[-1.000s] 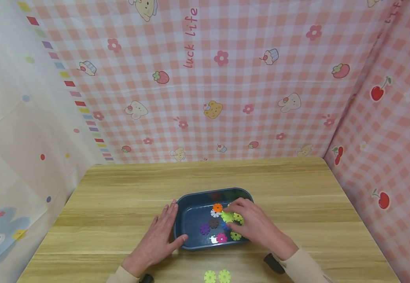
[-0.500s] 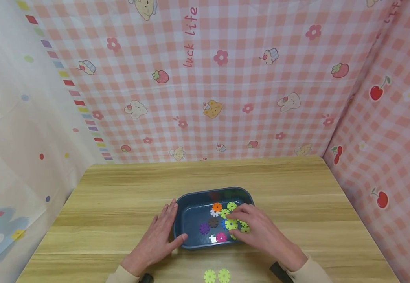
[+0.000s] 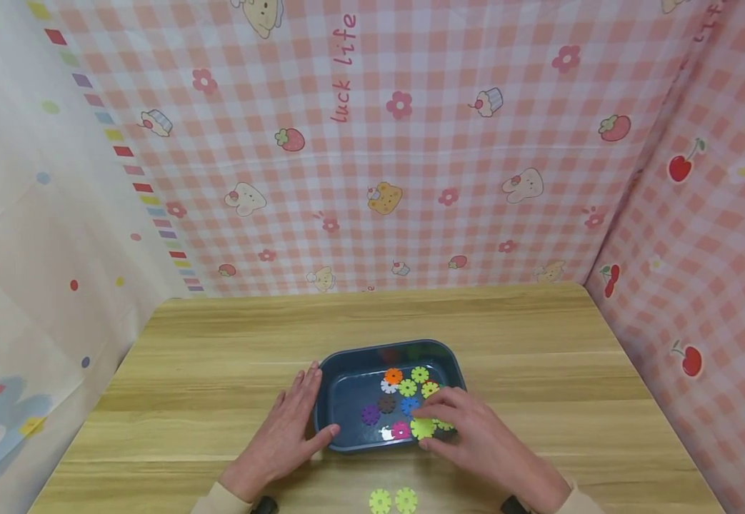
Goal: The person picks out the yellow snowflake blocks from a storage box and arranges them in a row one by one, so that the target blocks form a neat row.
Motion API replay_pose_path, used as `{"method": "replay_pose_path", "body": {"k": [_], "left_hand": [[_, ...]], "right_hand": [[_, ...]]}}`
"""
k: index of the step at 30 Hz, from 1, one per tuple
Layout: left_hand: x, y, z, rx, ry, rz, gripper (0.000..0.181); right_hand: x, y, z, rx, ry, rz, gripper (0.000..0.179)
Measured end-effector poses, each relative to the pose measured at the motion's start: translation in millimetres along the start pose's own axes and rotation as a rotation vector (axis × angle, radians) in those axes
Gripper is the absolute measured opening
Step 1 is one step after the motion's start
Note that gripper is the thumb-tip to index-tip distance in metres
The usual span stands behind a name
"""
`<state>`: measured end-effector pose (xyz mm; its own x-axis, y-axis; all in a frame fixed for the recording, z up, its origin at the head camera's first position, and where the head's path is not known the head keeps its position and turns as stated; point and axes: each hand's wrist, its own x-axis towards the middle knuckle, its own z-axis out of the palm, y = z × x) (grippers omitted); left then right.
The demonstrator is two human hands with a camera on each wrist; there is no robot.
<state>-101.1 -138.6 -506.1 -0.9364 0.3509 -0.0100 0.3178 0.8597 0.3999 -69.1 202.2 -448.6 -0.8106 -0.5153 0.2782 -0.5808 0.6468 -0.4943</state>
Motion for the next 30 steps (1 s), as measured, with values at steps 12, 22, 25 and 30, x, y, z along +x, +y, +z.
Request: {"method": "replay_pose_path", "body": {"k": [12,22,25,30], "left_hand": [[-0.8,-0.7,-0.4,0.009,0.026,0.022,0.096],[-1.7,-1.5,-2.5,0.012,0.039,0.042,0.088],[-1.2,-1.9,-2.9,0.016,0.036,0.043,0.085],[-1.5,-2.4,-3.9,0.019,0.042,0.046,0.080]], "right_hand": [[-16.9,2.0,2.7,0.074,-0.089,-0.005,0.028],[-25.9,5.5,5.8,0.137,-0.218,0.012,0.030],[-30.2,7.7,8.8,0.210,-0.274,0.034,0.032],[-34.7,10.5,15.3,0.299,-0.343,0.083,0.034]]}}
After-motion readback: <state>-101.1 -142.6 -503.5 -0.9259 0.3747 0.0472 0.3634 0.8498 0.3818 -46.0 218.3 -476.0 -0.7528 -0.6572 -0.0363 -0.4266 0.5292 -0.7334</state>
